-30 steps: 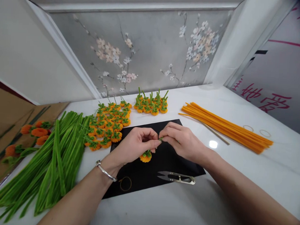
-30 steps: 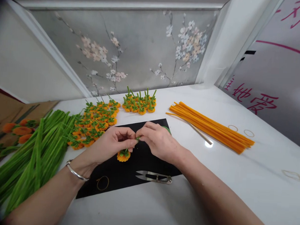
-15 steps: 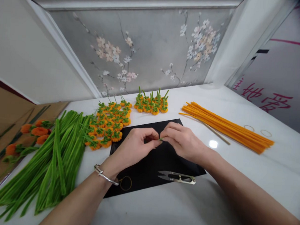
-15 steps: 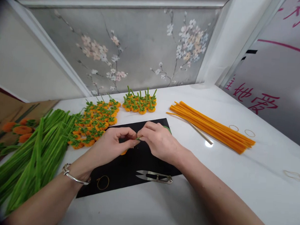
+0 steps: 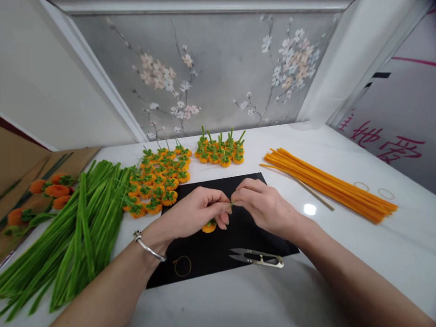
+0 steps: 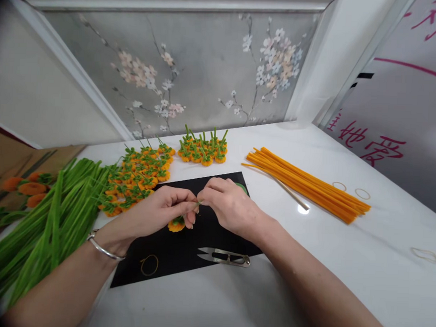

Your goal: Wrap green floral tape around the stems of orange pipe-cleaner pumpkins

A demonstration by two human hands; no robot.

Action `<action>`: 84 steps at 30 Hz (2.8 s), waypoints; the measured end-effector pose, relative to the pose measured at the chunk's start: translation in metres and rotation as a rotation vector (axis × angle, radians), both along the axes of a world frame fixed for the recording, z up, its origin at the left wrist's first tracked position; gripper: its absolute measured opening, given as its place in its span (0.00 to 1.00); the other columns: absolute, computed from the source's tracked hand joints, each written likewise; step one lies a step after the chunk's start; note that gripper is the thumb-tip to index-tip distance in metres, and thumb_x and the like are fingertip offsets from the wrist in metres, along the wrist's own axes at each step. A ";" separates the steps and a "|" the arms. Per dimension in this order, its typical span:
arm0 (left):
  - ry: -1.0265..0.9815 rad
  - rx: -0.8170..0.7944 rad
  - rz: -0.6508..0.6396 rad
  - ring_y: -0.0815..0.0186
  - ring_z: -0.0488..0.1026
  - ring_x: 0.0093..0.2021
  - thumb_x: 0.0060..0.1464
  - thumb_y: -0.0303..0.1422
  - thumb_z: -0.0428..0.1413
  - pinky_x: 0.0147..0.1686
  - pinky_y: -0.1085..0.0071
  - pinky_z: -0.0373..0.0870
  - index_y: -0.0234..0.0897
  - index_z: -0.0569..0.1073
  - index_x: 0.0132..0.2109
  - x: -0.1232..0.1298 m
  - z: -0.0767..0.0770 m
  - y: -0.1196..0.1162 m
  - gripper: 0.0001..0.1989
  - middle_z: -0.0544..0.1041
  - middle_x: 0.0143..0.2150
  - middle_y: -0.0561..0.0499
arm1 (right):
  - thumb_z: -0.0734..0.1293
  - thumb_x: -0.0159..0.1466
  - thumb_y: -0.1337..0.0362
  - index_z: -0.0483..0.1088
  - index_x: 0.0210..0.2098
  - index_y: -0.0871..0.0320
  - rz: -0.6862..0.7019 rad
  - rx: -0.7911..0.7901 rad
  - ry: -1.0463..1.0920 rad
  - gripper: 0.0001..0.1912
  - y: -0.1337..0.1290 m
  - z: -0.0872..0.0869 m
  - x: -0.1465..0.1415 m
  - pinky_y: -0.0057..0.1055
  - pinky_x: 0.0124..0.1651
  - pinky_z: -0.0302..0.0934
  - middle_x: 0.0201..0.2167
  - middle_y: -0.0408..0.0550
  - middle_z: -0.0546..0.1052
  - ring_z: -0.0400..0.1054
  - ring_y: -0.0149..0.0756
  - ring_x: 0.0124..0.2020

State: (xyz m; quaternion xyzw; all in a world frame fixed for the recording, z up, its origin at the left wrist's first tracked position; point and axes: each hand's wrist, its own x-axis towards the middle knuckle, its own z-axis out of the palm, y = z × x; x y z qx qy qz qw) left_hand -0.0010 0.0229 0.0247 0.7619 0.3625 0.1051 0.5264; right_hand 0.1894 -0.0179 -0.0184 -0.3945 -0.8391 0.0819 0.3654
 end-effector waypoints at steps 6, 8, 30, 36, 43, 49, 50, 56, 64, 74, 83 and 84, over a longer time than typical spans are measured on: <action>-0.012 0.143 0.094 0.70 0.71 0.28 0.53 0.36 0.57 0.29 0.75 0.66 0.35 0.72 0.35 0.002 -0.004 -0.004 0.08 0.74 0.27 0.53 | 0.57 0.65 0.73 0.69 0.32 0.59 -0.016 -0.047 -0.006 0.10 -0.002 0.001 -0.003 0.31 0.39 0.59 0.32 0.48 0.69 0.64 0.33 0.33; -0.010 0.152 0.105 0.71 0.70 0.26 0.53 0.34 0.56 0.27 0.76 0.65 0.34 0.72 0.32 0.003 -0.005 -0.004 0.07 0.73 0.24 0.54 | 0.57 0.66 0.73 0.69 0.34 0.59 -0.027 -0.062 -0.021 0.10 -0.002 0.001 -0.003 0.31 0.39 0.59 0.32 0.48 0.69 0.64 0.33 0.33; -0.046 -0.031 -0.027 0.70 0.72 0.28 0.59 0.37 0.49 0.30 0.75 0.68 0.34 0.71 0.32 0.000 0.004 -0.001 0.13 0.75 0.28 0.51 | 0.57 0.64 0.75 0.69 0.36 0.58 0.022 -0.015 0.017 0.12 -0.002 0.004 0.001 0.31 0.39 0.61 0.33 0.49 0.70 0.65 0.33 0.34; 0.003 0.214 0.086 0.69 0.71 0.31 0.49 0.35 0.59 0.31 0.75 0.66 0.36 0.73 0.35 0.002 0.000 -0.006 0.07 0.75 0.31 0.54 | 0.57 0.64 0.74 0.68 0.33 0.59 0.020 -0.027 0.054 0.10 -0.001 0.004 0.001 0.30 0.37 0.62 0.32 0.48 0.69 0.64 0.34 0.33; 0.033 0.225 0.088 0.71 0.68 0.26 0.52 0.30 0.53 0.27 0.76 0.64 0.35 0.74 0.30 0.002 0.000 -0.006 0.06 0.73 0.25 0.54 | 0.57 0.65 0.74 0.70 0.35 0.59 0.027 -0.045 0.017 0.11 -0.001 0.005 0.002 0.32 0.39 0.63 0.33 0.50 0.70 0.66 0.34 0.35; -0.066 0.025 0.056 0.71 0.71 0.26 0.51 0.30 0.56 0.28 0.76 0.67 0.34 0.73 0.29 0.000 0.003 -0.001 0.05 0.74 0.24 0.53 | 0.58 0.66 0.72 0.69 0.36 0.58 0.078 -0.040 0.078 0.09 -0.002 0.008 0.001 0.30 0.39 0.64 0.34 0.49 0.71 0.66 0.34 0.35; -0.070 0.005 0.046 0.71 0.71 0.26 0.52 0.30 0.56 0.28 0.76 0.68 0.34 0.72 0.29 0.000 0.003 0.000 0.05 0.74 0.24 0.53 | 0.58 0.66 0.72 0.69 0.36 0.58 0.080 -0.037 0.077 0.09 -0.002 0.008 0.001 0.30 0.39 0.63 0.34 0.49 0.71 0.66 0.34 0.35; -0.014 0.039 -0.006 0.70 0.72 0.30 0.54 0.32 0.55 0.31 0.76 0.67 0.34 0.74 0.33 0.000 0.003 -0.002 0.06 0.76 0.29 0.53 | 0.57 0.64 0.75 0.68 0.32 0.58 0.090 -0.009 0.010 0.11 -0.002 0.006 0.001 0.31 0.38 0.60 0.31 0.48 0.72 0.65 0.34 0.35; -0.109 -0.008 0.103 0.69 0.73 0.31 0.47 0.27 0.60 0.32 0.75 0.67 0.38 0.66 0.41 0.003 -0.003 -0.005 0.14 0.75 0.29 0.55 | 0.57 0.67 0.71 0.68 0.32 0.59 0.119 -0.109 -0.013 0.11 -0.004 0.007 -0.004 0.30 0.39 0.60 0.32 0.48 0.69 0.63 0.34 0.36; -0.120 -0.076 0.125 0.70 0.75 0.30 0.46 0.27 0.61 0.32 0.76 0.68 0.35 0.67 0.37 0.002 -0.001 -0.003 0.11 0.77 0.28 0.54 | 0.59 0.66 0.73 0.67 0.33 0.59 0.074 -0.224 -0.001 0.08 -0.005 0.010 0.001 0.27 0.37 0.59 0.34 0.46 0.68 0.63 0.30 0.32; -0.081 0.000 0.167 0.71 0.73 0.29 0.48 0.25 0.59 0.32 0.76 0.68 0.32 0.76 0.33 0.006 -0.007 -0.001 0.03 0.78 0.28 0.51 | 0.58 0.66 0.72 0.68 0.34 0.59 0.006 -0.167 -0.017 0.08 -0.001 0.005 -0.001 0.29 0.40 0.59 0.34 0.47 0.70 0.65 0.33 0.35; -0.090 0.004 0.179 0.71 0.73 0.29 0.48 0.25 0.59 0.33 0.76 0.68 0.32 0.76 0.32 0.007 -0.009 0.000 0.03 0.78 0.28 0.52 | 0.58 0.66 0.72 0.69 0.34 0.59 -0.016 -0.164 -0.027 0.09 0.000 0.004 0.000 0.30 0.41 0.59 0.34 0.47 0.71 0.65 0.33 0.35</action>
